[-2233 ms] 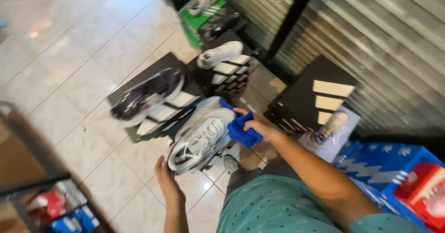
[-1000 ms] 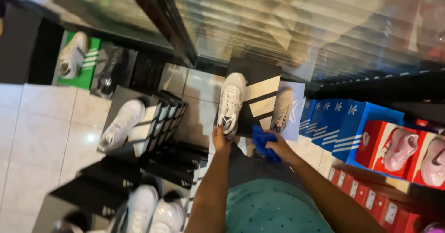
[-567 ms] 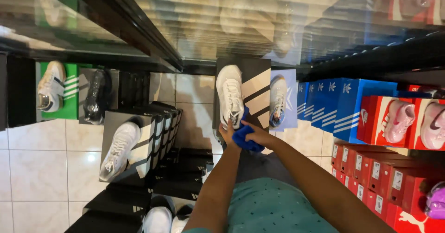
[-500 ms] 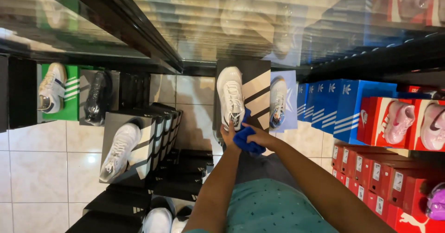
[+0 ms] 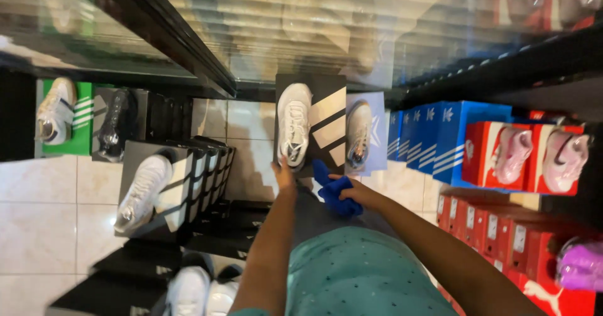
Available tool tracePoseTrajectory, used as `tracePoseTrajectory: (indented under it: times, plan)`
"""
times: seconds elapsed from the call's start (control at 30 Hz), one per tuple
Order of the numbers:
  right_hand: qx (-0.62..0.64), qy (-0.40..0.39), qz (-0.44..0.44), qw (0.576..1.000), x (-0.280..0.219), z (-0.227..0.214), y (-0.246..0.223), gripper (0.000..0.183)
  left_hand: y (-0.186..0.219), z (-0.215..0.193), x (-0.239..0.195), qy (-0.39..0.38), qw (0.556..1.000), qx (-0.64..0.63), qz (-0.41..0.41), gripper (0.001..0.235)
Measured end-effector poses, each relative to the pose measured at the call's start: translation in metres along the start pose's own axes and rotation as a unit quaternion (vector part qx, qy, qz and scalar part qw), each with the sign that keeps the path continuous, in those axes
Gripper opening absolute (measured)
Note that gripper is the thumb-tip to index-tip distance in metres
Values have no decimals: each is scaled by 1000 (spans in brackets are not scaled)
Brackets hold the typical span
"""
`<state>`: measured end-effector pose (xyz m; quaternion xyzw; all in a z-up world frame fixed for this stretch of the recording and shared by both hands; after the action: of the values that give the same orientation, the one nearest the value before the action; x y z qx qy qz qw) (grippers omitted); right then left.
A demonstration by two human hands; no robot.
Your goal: Cleaning shoe boxes by wiping the exterior and interior lid with a cloth
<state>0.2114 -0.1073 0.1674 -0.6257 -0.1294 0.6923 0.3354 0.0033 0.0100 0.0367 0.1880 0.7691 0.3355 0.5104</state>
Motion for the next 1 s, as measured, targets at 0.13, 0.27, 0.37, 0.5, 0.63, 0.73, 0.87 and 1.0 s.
tracePoseTrajectory:
  times: [0.13, 0.27, 0.37, 0.5, 0.63, 0.73, 0.87, 1.0]
  plan:
    - [20, -35, -51, 998, -16, -22, -5, 78, 9, -26, -42, -4, 988, 149, 36, 80]
    - [-19, -115, -63, 991, -27, -34, 15, 70, -54, -76, -89, -51, 991, -110, 53, 33]
    - [-19, -144, -57, 988, -98, -32, -20, 63, -80, -98, -149, -24, 995, -53, 82, 21]
    - [-86, -227, -76, 967, -76, -22, 21, 71, -85, -148, -240, 22, 990, -125, 59, 16]
    - [-127, -239, 27, 962, -79, 27, 40, 65, -86, -221, -301, 154, 944, -258, 139, 15]
    - [-133, -360, -20, 923, -100, 72, 25, 79, -91, -291, -328, 330, 867, -304, 215, 14]
    - [-190, -300, 66, 932, -78, 145, 47, 78, -122, -392, -317, 498, 791, -286, 209, 14]
    - [-161, -418, -10, 894, -95, 233, 42, 88, -128, -452, -299, 473, 827, -289, 92, 59]
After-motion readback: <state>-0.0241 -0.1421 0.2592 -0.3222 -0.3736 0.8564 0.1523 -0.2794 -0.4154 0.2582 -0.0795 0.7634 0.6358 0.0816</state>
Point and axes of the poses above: each hand's wrist, its own x-axis towards the middle knuckle, its own z-axis out of the palm, y = z × x, the point moved 1 cm from there along x, towards the middle knuckle, and after that the axes turned 9 degrees about y, right-handed, at the moved point
